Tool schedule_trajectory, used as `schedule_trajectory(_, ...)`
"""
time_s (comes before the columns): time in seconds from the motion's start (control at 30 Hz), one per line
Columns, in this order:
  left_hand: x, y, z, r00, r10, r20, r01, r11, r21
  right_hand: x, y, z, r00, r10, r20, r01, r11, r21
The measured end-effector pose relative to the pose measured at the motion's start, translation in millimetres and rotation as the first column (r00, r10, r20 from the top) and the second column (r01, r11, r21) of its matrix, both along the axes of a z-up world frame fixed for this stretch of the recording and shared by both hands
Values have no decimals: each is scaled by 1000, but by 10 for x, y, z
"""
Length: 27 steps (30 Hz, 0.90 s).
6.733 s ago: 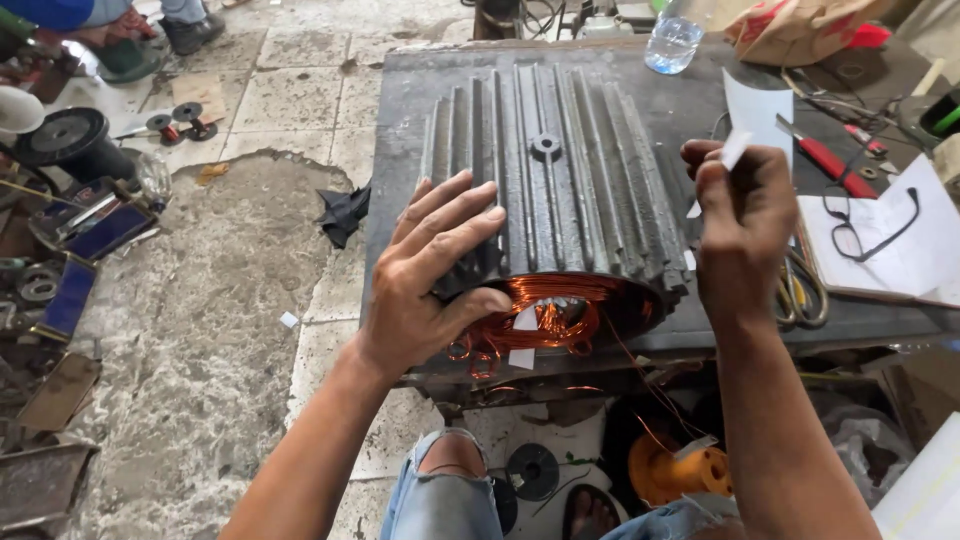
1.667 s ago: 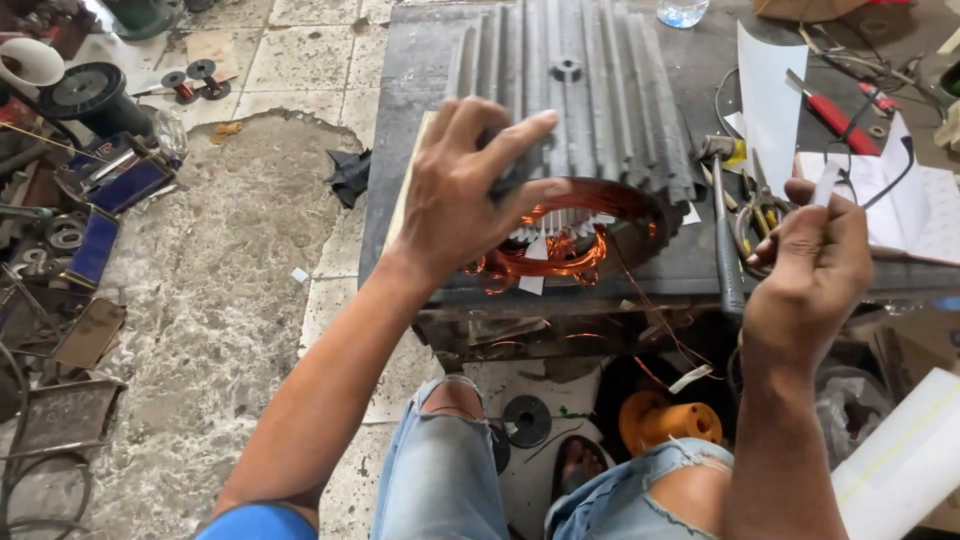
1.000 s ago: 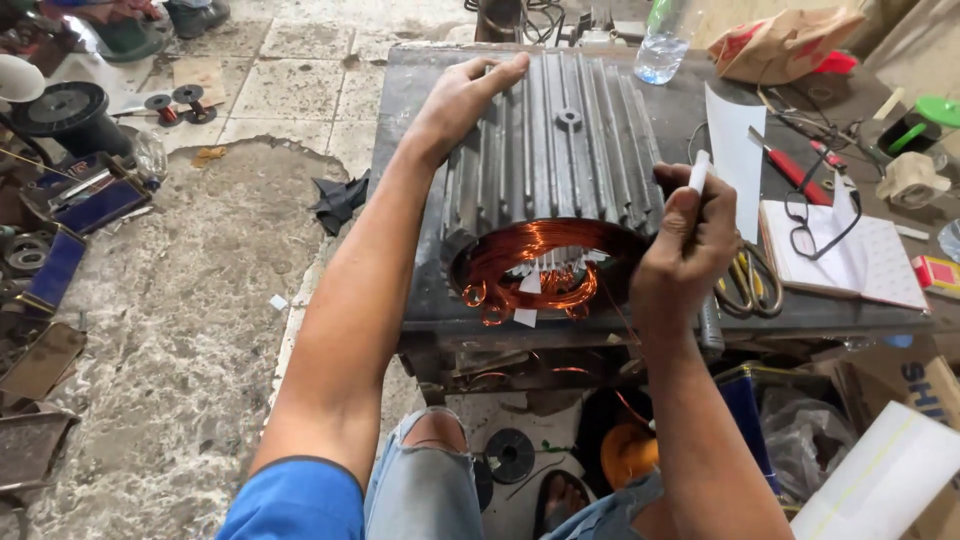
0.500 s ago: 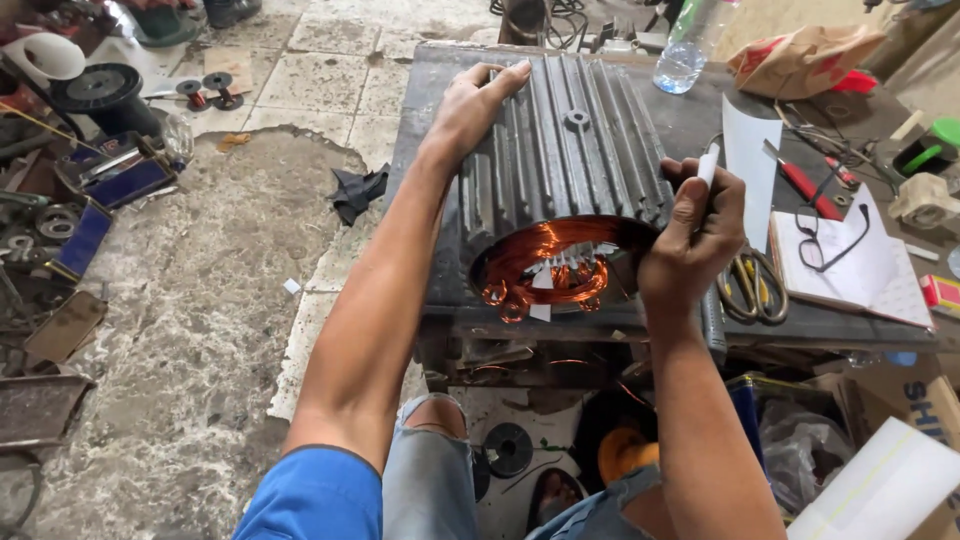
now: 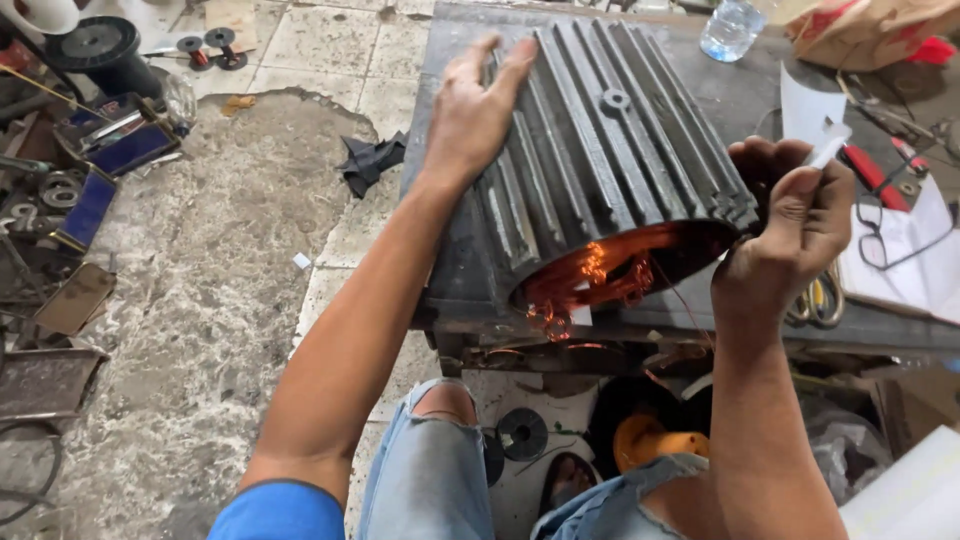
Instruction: A person is preparing a motor stator by cutting insulation paper and inserting it into the stator slots alongside copper windings.
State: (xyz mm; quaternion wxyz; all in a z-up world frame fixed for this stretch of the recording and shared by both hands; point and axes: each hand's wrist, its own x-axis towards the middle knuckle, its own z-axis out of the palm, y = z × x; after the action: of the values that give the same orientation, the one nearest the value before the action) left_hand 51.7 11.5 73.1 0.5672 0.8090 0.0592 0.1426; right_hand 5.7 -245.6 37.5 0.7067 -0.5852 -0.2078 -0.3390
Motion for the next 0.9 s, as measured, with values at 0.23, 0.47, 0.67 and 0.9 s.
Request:
schedule_trajectory(0.23, -1649, -672, -489, 520, -219, 826, -145, 930, 338, -848, -391, -429, 910, -412, 44, 404, 858, -318)
schedule_trajectory(0.47, -1911, -1343, -1216, 511, -311, 801, -46, 921, 387, -858, -448, -874, 787, -532, 312, 600, 540, -591)
schedule_trajectory(0.67, -1886, -1169, -770, 436, -287, 853, -268, 863, 428, -597, -347, -1041, 765, -486, 423, 632, 440, -637)
schedule_trajectory(0.9, -1583, -1102, -505, 357, -296, 886, -417, 798, 435, -602, -196, -845, 726, -477, 495, 676, 366, -639)
